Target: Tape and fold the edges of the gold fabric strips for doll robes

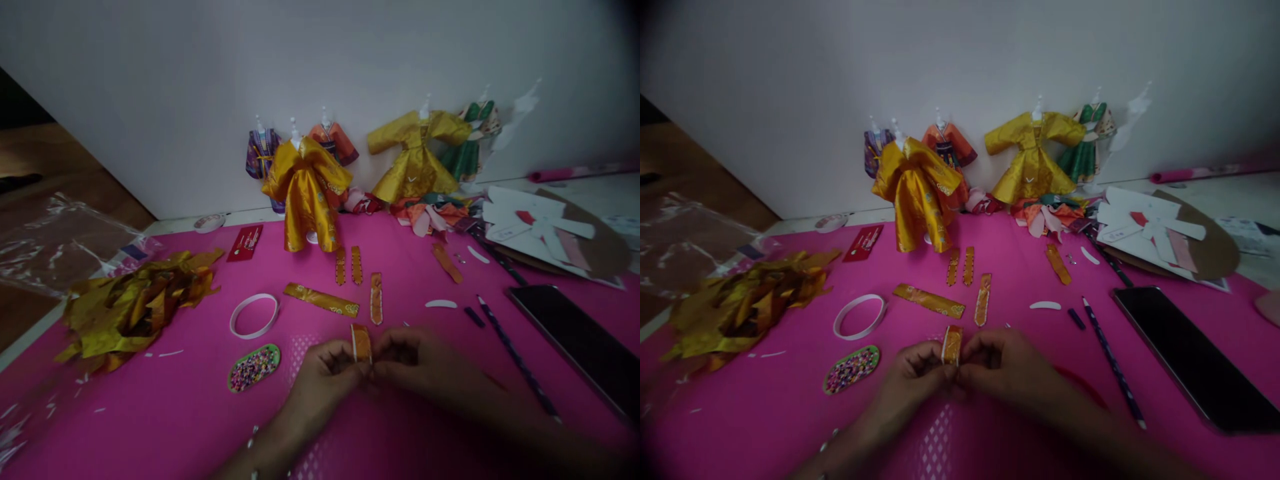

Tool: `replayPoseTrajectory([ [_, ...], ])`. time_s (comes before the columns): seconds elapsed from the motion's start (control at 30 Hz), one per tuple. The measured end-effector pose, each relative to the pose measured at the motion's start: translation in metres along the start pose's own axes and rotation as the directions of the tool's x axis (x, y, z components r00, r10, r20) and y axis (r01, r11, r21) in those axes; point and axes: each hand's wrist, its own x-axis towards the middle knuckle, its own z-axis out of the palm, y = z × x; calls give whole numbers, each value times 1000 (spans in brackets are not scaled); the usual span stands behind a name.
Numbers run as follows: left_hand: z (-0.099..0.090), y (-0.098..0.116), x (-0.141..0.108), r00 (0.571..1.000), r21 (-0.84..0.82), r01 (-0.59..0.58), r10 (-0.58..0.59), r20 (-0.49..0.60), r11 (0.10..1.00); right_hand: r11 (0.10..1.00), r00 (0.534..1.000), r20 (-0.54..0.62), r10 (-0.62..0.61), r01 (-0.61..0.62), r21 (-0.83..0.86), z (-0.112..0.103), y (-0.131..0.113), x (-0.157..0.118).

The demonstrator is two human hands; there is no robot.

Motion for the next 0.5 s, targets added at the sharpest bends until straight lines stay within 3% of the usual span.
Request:
replayPoseTrajectory([
  [0.5,3,1,1,1000,-28,19,-19,3,999,1000,1000,8,1,-1,-5,-1,-5,-1],
])
